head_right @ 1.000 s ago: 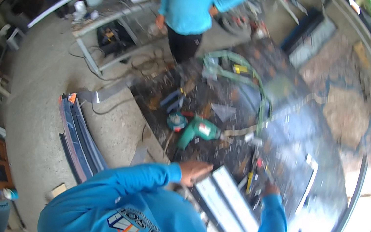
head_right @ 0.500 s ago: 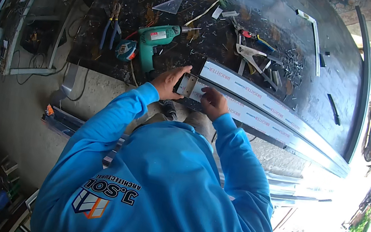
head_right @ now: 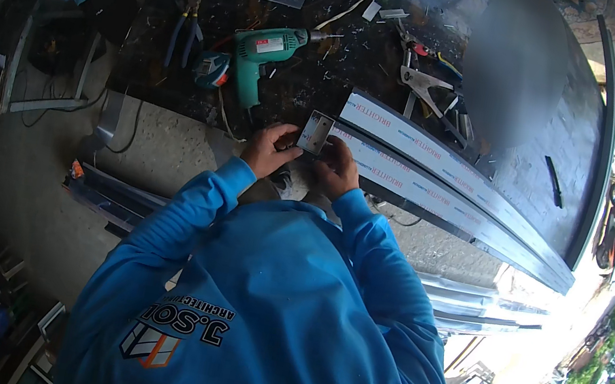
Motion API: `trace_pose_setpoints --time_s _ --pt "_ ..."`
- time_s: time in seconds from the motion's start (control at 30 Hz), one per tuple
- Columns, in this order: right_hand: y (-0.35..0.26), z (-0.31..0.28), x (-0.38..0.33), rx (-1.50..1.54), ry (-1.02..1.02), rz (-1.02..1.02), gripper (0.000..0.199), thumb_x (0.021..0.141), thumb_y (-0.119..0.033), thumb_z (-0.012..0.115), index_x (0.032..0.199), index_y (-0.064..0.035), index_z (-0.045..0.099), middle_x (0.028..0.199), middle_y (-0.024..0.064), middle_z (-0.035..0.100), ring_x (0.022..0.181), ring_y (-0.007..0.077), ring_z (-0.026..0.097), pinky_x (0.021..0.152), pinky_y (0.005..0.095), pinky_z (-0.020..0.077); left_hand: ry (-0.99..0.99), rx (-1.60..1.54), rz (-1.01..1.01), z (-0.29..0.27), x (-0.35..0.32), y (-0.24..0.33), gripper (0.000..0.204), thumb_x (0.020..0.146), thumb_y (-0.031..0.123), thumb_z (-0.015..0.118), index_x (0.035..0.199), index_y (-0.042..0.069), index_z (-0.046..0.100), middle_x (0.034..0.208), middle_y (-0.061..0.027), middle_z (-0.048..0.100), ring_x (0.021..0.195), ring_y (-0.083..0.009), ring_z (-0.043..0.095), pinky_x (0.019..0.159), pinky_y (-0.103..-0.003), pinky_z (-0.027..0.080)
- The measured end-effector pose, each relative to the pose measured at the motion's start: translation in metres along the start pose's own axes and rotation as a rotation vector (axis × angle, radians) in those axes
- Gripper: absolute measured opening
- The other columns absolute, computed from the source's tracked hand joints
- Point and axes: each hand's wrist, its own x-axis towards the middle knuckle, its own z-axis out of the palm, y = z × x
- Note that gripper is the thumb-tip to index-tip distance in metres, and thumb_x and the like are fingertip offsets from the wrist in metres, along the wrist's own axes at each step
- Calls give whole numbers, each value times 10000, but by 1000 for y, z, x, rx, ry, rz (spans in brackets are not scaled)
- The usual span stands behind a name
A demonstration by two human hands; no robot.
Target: Drilling holes into aluminum profiles using a hand drill.
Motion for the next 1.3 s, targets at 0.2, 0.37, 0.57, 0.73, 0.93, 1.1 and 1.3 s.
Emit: trace_pose_setpoints --time_s 0.2,0.37,0.57,0.73,0.93,1.1,1.3 --pt "-6 -4 -4 -276 1 -127 566 754 -62 640 1292 -16 469 1022 155 642 901 234 659 722 330 551 114 -151 -14 14 -7 -6 392 771 136 769 1100 -26 631 897 -76 646 774 -121 609 697 -275 501" --pt "5 -10 -1 -460 -12 -255 557 765 -64 634 1296 -25 471 1012 149 625 874 242 655 703 322 543 137 42 -46 14 -7 -4 358 751 194 777 1011 -18 654 893 -129 653 773 -186 639 679 -307 505" --pt "27 -16 9 -482 -22 -646 565 791 -11 600 1331 27 438 920 149 650 801 229 646 687 335 525 231 184 -17 24 -10 -5 351 731 273 737 958 13 672 847 -161 663 799 -314 657 711 -406 508" --pt "34 -29 17 -347 -195 -387 655 763 -28 679 1349 75 406 955 115 661 840 157 623 714 289 505 312 228 63 40 -4 -12 322 745 285 722 920 18 676 808 -168 644 788 -334 643 690 -421 501" --pt "29 -40 24 -289 -309 -334 713 729 -22 670 1368 82 370 919 90 644 802 146 605 728 285 502 478 255 32 53 -3 -11 296 742 281 710 870 16 679 800 -176 654 783 -353 640 690 -435 497" --pt "35 -44 29 -315 -371 -388 693 734 14 626 1363 98 349 905 86 615 793 153 582 705 297 503 588 300 -26 63 -6 -7 294 746 283 709 869 18 685 780 -185 662 770 -360 649 692 -446 500" --pt "17 -50 29 8 -554 -47 737 761 30 593 1429 -37 288 1079 131 551 834 203 585 732 319 524 715 311 -39 72 -5 -6 281 756 271 700 891 25 702 817 -203 666 790 -365 653 711 -439 511"
